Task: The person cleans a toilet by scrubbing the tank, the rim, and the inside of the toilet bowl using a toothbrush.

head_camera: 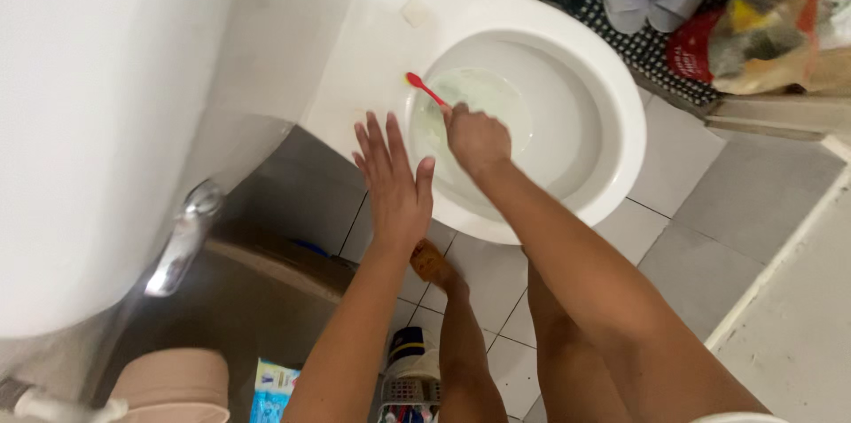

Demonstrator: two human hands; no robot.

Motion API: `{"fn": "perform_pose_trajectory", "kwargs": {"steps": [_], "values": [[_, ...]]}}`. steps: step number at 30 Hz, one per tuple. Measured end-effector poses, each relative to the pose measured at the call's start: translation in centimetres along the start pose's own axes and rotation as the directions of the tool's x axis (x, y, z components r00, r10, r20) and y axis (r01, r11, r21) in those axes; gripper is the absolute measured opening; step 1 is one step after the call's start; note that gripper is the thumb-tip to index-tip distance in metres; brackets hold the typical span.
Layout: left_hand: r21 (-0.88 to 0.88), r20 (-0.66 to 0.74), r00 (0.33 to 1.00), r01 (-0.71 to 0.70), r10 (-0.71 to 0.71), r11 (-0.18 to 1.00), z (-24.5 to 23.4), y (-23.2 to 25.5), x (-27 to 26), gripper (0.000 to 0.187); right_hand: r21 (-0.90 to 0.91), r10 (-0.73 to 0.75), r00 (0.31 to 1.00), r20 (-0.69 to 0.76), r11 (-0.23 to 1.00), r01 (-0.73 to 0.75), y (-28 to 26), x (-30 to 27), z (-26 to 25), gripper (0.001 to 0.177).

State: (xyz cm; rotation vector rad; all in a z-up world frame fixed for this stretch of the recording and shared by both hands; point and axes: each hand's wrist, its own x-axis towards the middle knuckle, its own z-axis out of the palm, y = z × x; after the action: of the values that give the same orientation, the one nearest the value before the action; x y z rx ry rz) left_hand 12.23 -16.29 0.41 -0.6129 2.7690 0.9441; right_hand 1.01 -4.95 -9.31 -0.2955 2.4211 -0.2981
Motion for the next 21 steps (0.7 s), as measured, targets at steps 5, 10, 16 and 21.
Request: {"fn": "perform_pose_trajectory", "kwargs": {"steps": [5, 10, 16, 21], "values": [[-0.113, -0.01, 0.998, -0.061, 0.061, 0.992, -0.4, 1.8, 1.7, 0.08, 0.111, 0.244, 0.958, -0.153, 0.967, -0.229, 6.3, 6.3, -3.2, 0.045], [-0.062, 0.035, 0.997, -0.065, 0.067, 0.996, -1.0, 1.4, 1.7, 0.078, 0.076, 0.156, 0.932, -0.327, 0.987, -0.138, 17.9, 5.8, 1.3, 0.029], [-0.11, 0.065, 0.995, -0.064, 0.071, 0.992, 0.4, 1.3, 1.7, 0.075, 0.359, 0.305, 0.91, -0.282, 0.913, -0.195, 4.0, 11.2, 4.3, 0.036], [-0.122, 0.064, 0.996, -0.056, 0.064, 0.991, -0.4, 1.3, 2.7, 0.073, 0.2, 0.24, 0.94, -0.243, 0.96, -0.194, 3.7, 11.1, 1.0, 0.039]]}}
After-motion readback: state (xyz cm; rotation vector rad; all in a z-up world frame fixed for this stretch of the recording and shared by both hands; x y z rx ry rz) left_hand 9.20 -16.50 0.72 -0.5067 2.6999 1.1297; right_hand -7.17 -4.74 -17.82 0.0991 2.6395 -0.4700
